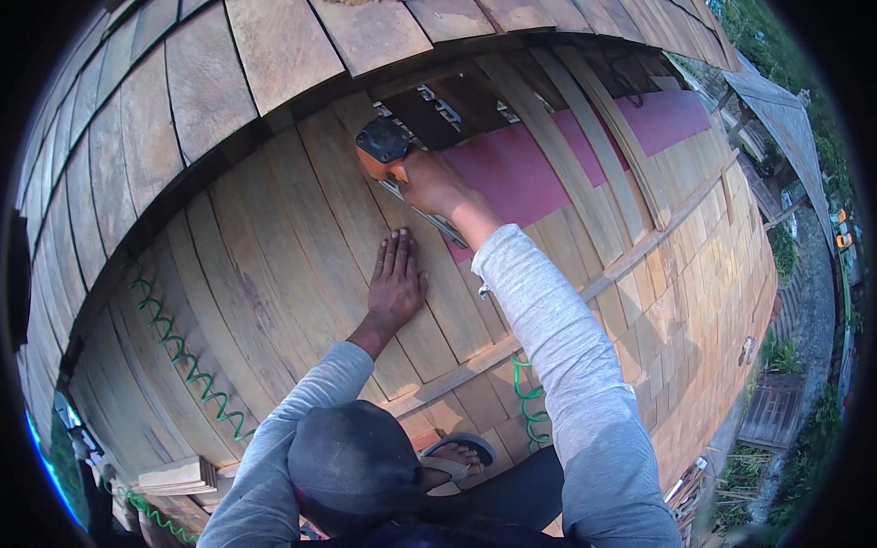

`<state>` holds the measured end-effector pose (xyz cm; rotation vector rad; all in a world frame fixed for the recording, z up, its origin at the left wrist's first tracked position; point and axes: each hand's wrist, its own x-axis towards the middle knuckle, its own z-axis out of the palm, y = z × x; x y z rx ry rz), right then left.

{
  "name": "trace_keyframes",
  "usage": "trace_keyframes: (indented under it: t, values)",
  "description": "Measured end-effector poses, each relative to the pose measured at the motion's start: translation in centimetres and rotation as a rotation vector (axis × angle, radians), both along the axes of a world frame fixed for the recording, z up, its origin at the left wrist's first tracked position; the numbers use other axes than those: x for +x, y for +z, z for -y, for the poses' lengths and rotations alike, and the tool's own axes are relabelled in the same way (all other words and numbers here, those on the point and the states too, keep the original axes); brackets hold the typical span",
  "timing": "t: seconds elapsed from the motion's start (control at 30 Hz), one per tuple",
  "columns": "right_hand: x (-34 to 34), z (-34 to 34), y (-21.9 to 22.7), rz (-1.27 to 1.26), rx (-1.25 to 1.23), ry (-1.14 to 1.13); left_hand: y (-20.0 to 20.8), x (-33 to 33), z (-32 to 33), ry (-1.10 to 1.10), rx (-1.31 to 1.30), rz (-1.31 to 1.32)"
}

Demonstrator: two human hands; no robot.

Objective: The person installs wooden shingles on a curved roof section by placing each shingle into position and securing it using a pneumatic nail gun.

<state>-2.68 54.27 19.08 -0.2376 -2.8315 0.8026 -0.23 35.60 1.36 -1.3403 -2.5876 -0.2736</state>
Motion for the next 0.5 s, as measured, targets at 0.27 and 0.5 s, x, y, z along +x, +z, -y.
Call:
trace_keyframes:
  t: [0.27, 0.5]
  values:
    - [1.2, -2.3, 0.1, -0.047, -0.024, -0.049, 0.0, 0.6, -0.8, 0.001, 0.003, -0.044]
    - [-0.8, -1.6, 2.1, -0.004, 0.051, -0.039, -0.2, 0.1, 0.4, 0.016, -0.03, 0.001]
